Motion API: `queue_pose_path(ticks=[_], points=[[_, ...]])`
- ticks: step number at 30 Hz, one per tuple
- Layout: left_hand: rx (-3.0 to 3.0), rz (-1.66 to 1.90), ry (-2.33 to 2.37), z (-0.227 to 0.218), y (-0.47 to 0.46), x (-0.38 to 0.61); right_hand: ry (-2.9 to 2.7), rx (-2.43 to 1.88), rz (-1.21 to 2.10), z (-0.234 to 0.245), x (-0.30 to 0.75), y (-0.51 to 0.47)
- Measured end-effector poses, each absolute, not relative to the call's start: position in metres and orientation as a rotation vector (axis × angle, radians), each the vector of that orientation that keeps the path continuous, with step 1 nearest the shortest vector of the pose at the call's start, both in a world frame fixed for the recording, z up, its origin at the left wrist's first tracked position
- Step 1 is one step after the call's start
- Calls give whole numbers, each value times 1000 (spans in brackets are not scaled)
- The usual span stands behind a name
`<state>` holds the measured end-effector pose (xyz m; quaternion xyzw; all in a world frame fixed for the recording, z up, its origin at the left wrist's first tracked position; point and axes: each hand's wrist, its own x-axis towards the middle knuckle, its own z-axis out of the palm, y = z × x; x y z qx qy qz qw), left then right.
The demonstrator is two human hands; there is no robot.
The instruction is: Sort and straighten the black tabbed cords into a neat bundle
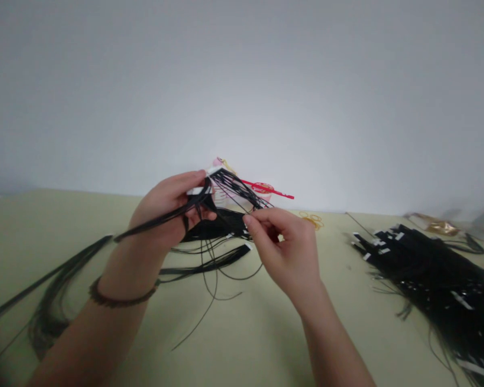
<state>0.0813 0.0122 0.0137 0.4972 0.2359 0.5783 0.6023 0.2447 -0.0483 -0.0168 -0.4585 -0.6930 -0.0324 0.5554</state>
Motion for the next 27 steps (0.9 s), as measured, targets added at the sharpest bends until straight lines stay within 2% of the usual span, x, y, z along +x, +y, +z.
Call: queue_pose_path(ticks=[10,27], points=[[942,1419,583,27,10,67,-1650,-1159,-114,-21,255,-49],[720,1171,516,28,1,70,-1430,-1176,-60,-18,272,-46]])
